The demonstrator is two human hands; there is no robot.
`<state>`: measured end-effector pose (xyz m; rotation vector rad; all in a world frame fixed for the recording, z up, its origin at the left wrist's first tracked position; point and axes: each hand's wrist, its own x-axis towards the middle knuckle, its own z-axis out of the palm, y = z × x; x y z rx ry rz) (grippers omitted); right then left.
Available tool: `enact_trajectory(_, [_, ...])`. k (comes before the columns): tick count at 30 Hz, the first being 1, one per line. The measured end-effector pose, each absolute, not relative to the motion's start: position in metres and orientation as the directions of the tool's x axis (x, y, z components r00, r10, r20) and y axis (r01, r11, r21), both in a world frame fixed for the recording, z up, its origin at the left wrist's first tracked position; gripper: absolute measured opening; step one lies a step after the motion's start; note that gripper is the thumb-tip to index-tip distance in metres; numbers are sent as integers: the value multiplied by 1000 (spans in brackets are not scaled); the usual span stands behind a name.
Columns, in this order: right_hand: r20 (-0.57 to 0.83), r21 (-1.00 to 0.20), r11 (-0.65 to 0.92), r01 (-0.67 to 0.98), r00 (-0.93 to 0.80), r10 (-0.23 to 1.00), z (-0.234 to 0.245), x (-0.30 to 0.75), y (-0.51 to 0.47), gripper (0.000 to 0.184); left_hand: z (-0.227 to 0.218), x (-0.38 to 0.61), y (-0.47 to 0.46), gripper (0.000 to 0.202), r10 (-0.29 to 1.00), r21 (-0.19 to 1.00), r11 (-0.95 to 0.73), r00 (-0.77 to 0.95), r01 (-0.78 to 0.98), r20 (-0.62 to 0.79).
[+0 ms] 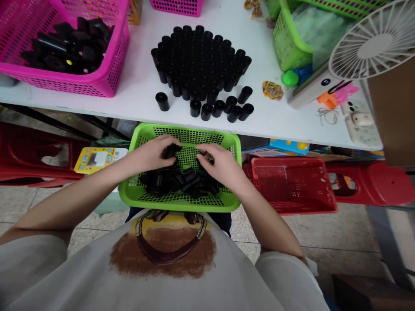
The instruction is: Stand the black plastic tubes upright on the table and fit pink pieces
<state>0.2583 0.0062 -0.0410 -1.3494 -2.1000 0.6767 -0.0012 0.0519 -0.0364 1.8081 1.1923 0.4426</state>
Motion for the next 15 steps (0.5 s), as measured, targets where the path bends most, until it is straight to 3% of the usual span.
enact_trajectory(3, [404,-570,587,575,-426,810,-30,242,-14,37,-16,6,30,44,838,969,201,487,144,-246])
enact_trajectory(6, [485,-414,676,609,-481,730,-24,229,-22,40,-3,13,19,37,772,835,518,522,-187,-362])
enact_trajectory(8, [496,-362,685,632,-492,715,-20,223,-19,41,3,16,22,28,734,726,626,527,-283,-428])
enact_trajectory(11, [514,-365,687,629,-479,712,-9,214,-10,42,14,16,34,11,739,683,656,454,-320,-497])
enact_trajectory(13, [555,-411,691,595,-438,707,1,209,-6,39,23,13,41,4,789,729,603,376,-324,-486])
enact_trajectory(15, [540,-494,657,569,-392,745,10,208,-6,40,31,7,45,12,865,807,491,295,-328,-406])
